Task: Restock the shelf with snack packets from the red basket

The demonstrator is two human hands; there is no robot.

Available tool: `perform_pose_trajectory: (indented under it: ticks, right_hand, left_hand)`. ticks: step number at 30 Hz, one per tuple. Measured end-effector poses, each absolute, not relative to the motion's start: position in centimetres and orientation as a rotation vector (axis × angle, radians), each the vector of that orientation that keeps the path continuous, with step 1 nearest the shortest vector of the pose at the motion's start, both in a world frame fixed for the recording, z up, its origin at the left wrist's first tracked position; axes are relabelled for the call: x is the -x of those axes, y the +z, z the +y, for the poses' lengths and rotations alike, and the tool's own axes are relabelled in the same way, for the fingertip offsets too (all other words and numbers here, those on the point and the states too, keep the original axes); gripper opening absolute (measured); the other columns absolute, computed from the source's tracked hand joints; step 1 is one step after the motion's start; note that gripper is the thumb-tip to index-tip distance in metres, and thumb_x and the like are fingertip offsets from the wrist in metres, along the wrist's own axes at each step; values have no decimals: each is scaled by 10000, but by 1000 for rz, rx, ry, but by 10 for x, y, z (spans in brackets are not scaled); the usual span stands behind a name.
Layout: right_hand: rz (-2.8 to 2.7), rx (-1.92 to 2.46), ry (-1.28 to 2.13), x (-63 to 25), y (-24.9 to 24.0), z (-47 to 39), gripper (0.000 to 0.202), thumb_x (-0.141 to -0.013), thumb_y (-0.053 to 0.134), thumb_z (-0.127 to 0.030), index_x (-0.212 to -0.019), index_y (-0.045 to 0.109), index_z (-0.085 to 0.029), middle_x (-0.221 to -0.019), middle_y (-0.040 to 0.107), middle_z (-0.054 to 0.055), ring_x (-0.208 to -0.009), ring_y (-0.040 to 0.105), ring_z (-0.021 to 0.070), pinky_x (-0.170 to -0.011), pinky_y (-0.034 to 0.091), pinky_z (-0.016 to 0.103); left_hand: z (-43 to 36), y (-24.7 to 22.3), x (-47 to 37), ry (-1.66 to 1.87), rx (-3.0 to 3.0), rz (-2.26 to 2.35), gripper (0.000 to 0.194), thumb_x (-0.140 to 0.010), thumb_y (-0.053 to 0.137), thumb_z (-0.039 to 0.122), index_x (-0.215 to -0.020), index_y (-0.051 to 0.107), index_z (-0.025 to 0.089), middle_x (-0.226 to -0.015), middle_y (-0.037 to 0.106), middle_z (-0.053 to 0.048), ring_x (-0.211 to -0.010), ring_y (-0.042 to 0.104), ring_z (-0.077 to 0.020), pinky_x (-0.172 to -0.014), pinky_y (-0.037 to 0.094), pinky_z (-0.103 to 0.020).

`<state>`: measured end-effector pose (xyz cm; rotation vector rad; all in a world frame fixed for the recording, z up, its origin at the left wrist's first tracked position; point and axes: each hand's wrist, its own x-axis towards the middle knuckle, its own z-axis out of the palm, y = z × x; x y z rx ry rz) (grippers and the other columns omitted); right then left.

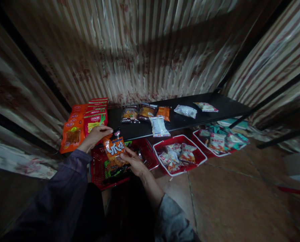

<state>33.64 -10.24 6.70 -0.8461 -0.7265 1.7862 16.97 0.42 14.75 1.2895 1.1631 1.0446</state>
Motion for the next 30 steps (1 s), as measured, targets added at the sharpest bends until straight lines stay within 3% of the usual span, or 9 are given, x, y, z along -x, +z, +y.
perform_pose_trajectory:
  ticks: [4,9,13,17,21,24,30]
  right_hand:
    - [-713,820,1806,-334,64,-96,439,-639,782,-336,-1030,628,-211,-941,714,25,-832,674,175,-832,476,328]
    - [-704,810,1801,-336,67,-86,381,-654,767,-337,-984,628,-205,-921,714,23,-814,674,173,-794,487,309]
    - [-638,819,1762,-339,72,-73,355,-659,762,-341,-966,636,-216,-953,711,23,-857,672,193,-827,491,333]
    - [-548,813,1679,-342,75,-55,312,-682,741,-375,-937,640,-226,-949,713,21,-893,664,217,-816,510,353]
    - [-532,840,1612,-338,79,-40,305,-680,742,-369,-924,630,-226,-915,716,7,-925,654,224,-815,510,360]
    - [-534,837,1574,-333,82,-35,323,-674,743,-387,-929,623,-228,-928,715,7,-948,647,222,-831,500,360]
    - [-510,877,1532,-328,83,-32,355,-681,731,-419,-968,606,-253,-989,699,8,-980,632,229,-793,522,369]
  left_hand:
    - [7,145,-177,1111,-1202,1265,166,-530,802,227,-512,657,148,-520,612,-28,-477,500,-107,-482,356,-218]
    - [18,146,-182,1166,-1039,1271,197,-489,824,209,-537,642,150,-501,587,-10,-478,494,-111,-485,348,-220]
    - [22,142,-179,1310,-983,1196,269,-520,817,276,-730,672,191,-756,677,-32,-699,589,-140,-595,426,-209]
    - [0,122,-177,1245,-808,1228,375,-633,729,439,-926,665,215,-1060,655,-84,-874,607,-184,-698,480,-282]
    - [-34,100,-184,1135,-802,1215,396,-630,747,419,-955,673,205,-1093,653,-101,-989,601,-214,-811,467,-324]
    - [-47,90,-191,1210,-774,1196,403,-595,791,314,-964,665,210,-1125,642,-97,-1035,593,-206,-864,457,-322]
    - [-49,87,-196,1266,-606,1071,261,-609,766,255,-826,652,164,-917,674,-52,-748,630,-135,-750,504,-305]
